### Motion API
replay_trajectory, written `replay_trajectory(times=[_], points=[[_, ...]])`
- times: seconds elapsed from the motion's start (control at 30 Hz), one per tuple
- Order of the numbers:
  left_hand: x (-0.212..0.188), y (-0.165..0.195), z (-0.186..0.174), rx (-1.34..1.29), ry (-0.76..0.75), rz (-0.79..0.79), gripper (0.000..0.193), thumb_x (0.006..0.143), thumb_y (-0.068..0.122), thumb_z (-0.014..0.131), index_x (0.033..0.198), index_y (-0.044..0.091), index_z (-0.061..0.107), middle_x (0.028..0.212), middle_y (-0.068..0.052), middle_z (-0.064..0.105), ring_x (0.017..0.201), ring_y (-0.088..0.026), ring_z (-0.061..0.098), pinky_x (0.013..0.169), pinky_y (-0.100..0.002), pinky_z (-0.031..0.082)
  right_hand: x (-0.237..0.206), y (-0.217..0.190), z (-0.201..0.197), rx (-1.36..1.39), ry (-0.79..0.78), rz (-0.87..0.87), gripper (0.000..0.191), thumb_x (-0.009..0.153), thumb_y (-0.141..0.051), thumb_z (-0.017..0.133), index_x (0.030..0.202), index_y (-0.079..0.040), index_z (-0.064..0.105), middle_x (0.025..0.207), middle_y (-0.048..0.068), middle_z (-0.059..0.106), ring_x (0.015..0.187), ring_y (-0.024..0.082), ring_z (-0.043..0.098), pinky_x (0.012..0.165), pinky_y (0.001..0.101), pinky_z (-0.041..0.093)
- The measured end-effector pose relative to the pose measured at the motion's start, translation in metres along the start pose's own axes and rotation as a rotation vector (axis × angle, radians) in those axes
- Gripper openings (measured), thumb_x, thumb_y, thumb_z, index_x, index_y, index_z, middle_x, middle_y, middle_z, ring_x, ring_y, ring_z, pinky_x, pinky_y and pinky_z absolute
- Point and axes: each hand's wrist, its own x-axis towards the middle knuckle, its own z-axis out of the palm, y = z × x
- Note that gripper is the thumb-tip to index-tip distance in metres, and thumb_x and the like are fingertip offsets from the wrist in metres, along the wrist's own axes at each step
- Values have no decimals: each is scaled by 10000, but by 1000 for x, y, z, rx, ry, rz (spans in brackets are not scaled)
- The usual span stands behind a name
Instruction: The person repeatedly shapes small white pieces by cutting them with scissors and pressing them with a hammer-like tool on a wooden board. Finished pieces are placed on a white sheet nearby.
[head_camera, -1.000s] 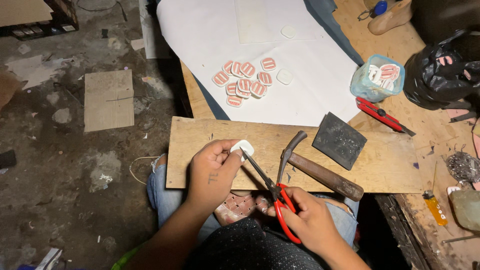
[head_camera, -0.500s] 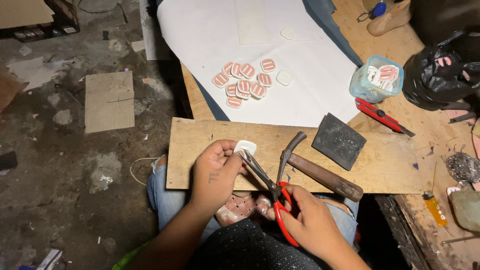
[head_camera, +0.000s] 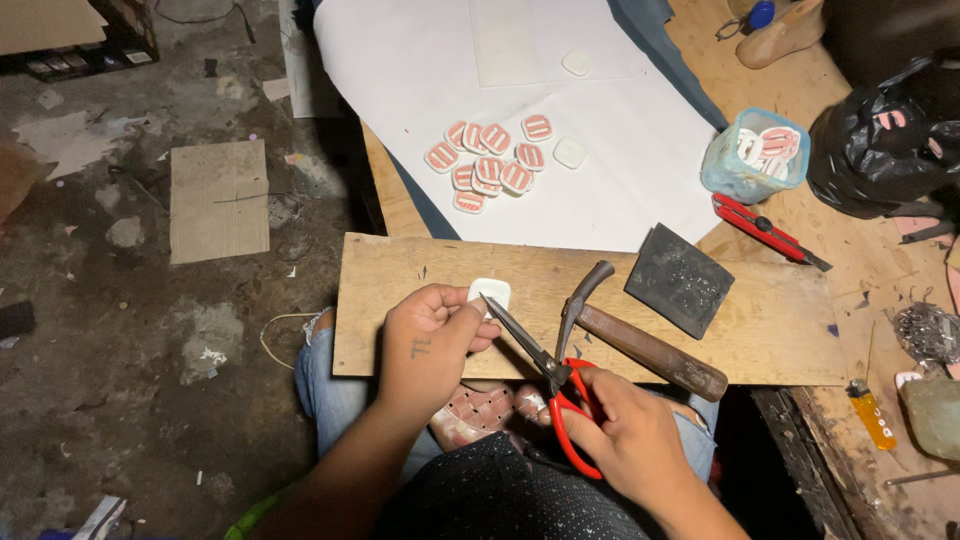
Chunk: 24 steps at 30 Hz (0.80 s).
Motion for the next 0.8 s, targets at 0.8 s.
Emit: replay_trajectory(times=[0.8], points=[[-2, 4, 0, -48, -39, 78, 304, 897, -12, 624, 1187, -85, 569, 1047, -126, 701, 918, -165, 723, 803, -287, 584, 66, 76, -66, -453, 292, 26, 386, 817, -184, 788, 1134, 10, 683, 1036, 221, 692, 989, 419, 649, 846, 496, 512]])
